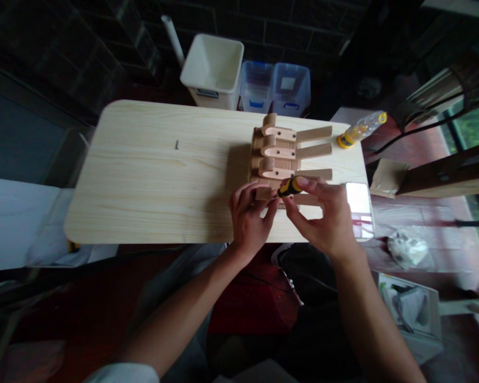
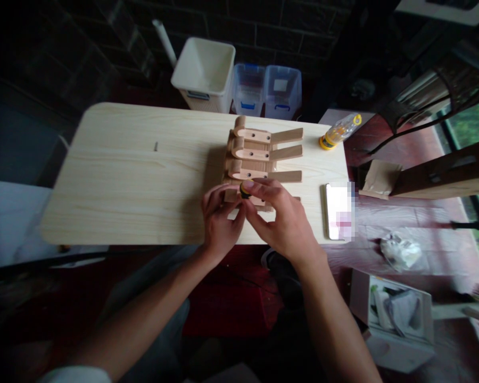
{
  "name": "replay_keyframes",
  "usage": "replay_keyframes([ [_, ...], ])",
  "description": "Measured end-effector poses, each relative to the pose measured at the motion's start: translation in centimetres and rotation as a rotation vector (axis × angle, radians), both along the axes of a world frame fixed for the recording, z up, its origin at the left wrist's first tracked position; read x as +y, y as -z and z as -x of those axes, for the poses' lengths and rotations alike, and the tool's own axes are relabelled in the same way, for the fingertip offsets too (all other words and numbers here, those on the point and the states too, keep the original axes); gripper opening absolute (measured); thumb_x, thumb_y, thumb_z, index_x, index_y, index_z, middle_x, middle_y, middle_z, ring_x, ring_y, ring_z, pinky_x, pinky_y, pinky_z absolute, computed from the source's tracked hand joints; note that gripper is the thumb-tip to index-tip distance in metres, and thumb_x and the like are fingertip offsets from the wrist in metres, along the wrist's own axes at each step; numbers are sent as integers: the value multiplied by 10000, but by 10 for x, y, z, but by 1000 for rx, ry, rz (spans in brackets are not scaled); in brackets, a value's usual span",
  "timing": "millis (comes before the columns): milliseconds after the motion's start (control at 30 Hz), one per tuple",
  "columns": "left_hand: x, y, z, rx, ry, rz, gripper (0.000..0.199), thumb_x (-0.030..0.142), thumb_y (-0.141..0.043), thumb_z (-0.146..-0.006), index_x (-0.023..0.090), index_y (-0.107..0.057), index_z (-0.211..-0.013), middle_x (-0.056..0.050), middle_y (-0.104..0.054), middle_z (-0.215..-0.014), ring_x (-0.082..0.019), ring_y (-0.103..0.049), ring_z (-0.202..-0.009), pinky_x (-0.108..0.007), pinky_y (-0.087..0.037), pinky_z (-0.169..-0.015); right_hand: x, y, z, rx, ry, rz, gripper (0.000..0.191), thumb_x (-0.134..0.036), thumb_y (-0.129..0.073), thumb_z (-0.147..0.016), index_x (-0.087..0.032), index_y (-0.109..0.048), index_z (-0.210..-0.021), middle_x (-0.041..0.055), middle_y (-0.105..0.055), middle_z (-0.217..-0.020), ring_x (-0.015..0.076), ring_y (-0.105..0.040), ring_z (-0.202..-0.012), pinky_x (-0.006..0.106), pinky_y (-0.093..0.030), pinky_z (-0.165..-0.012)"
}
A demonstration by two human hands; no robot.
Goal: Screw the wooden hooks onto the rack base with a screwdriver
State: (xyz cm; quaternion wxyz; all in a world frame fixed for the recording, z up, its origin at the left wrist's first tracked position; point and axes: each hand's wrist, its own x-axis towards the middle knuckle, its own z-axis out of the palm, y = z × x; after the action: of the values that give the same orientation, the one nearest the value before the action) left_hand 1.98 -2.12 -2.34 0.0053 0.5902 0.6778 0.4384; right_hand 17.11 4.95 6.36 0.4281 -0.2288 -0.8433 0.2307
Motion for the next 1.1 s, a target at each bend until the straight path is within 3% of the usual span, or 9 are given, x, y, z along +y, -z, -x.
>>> replay_keyframes([
  [133, 0, 1, 0, 16, -7, 0, 141, 305, -719, -1031, 279, -792, -1148, -79, -759, -1260, -283, -629, -1320, -477, -510, -1126, 0, 1, -1, -34, 24, -4, 548, -103, -741, -959, -303, -554, -1434, 70, -780, -1254, 230, -806, -1149, 373, -726, -918],
  [467, 0, 1, -1, 6, -19, -6, 159, 300, -736, -1021, 290, -796, -1167, -79, -764, -1252, -285, -625, -1328, -486, -499, -1142, 2, 1, -2, -53, 47, 59, 440, -162, -744, -972, -299, -597, -1363, 74, -778, -1207, 225, -801, -1094, 377, -711, -873],
  [733, 1, 0, 2, 15, 20, -21, 186, 294, -692, -1046, 259, -772, -1211, -92, -744, -1279, -276, -614, -1328, -460, -538, -1128, -5, -1, 4, -26, 9, 121, 425, -107, -699, -963, -279, -591, -1337, 84, -793, -1256, 226, -800, -1143, 412, -710, -949],
  [1100, 0, 0, 3, -29, 37, 7, 188, 288, -688, -1046, 269, -777, -1211, -94, -737, -1293, -281, -605, -1334, -475, -537, -1142, -4, 2, 5, -32, 20, 96, 412, -132, -710, -981, -293, -594, -1343, 72, -786, -1182, 212, -808, -1074, 373, -714, -877],
])
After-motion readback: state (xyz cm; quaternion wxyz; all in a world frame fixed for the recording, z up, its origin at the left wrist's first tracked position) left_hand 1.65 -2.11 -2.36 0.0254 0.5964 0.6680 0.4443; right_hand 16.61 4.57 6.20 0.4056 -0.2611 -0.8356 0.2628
